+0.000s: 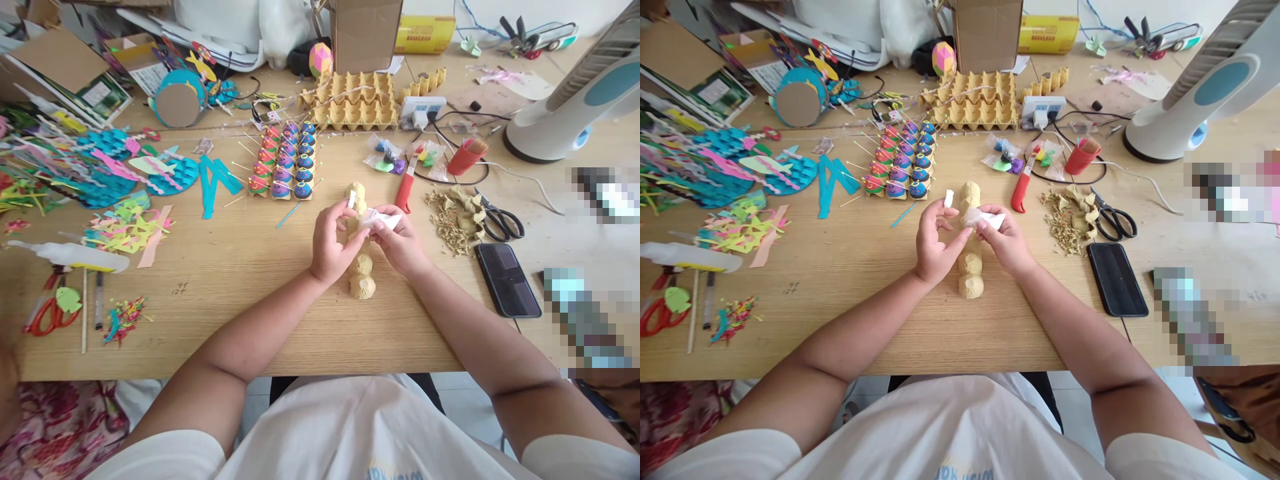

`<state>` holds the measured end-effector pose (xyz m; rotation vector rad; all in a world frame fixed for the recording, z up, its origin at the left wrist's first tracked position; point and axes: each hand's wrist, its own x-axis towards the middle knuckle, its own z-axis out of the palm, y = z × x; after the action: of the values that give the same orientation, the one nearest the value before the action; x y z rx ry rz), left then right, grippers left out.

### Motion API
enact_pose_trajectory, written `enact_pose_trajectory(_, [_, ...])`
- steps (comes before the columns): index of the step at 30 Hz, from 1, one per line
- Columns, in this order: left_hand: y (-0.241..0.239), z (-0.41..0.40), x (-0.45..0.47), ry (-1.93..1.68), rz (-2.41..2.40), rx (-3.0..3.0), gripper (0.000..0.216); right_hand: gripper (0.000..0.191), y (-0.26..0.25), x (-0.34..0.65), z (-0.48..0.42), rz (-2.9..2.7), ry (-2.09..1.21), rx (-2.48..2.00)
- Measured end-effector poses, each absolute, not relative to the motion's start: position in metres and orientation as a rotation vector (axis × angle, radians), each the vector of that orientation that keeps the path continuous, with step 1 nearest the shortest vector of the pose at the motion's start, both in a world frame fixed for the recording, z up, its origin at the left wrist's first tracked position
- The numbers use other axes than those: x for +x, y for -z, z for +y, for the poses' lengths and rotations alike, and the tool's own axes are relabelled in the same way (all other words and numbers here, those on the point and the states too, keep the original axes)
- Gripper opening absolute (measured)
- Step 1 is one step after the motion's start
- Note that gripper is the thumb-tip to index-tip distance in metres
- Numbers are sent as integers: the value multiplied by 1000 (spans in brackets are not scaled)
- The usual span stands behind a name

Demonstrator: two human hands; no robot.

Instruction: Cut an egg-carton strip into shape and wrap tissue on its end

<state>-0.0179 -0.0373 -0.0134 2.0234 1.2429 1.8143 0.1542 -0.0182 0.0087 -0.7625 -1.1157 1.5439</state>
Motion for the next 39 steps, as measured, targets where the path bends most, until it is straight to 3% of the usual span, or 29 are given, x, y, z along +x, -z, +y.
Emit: enact_pose_trajectory(39, [12,-39,-16,-1765,1324,2133,43,56,-9,152,-21,-1123,-1562,-758])
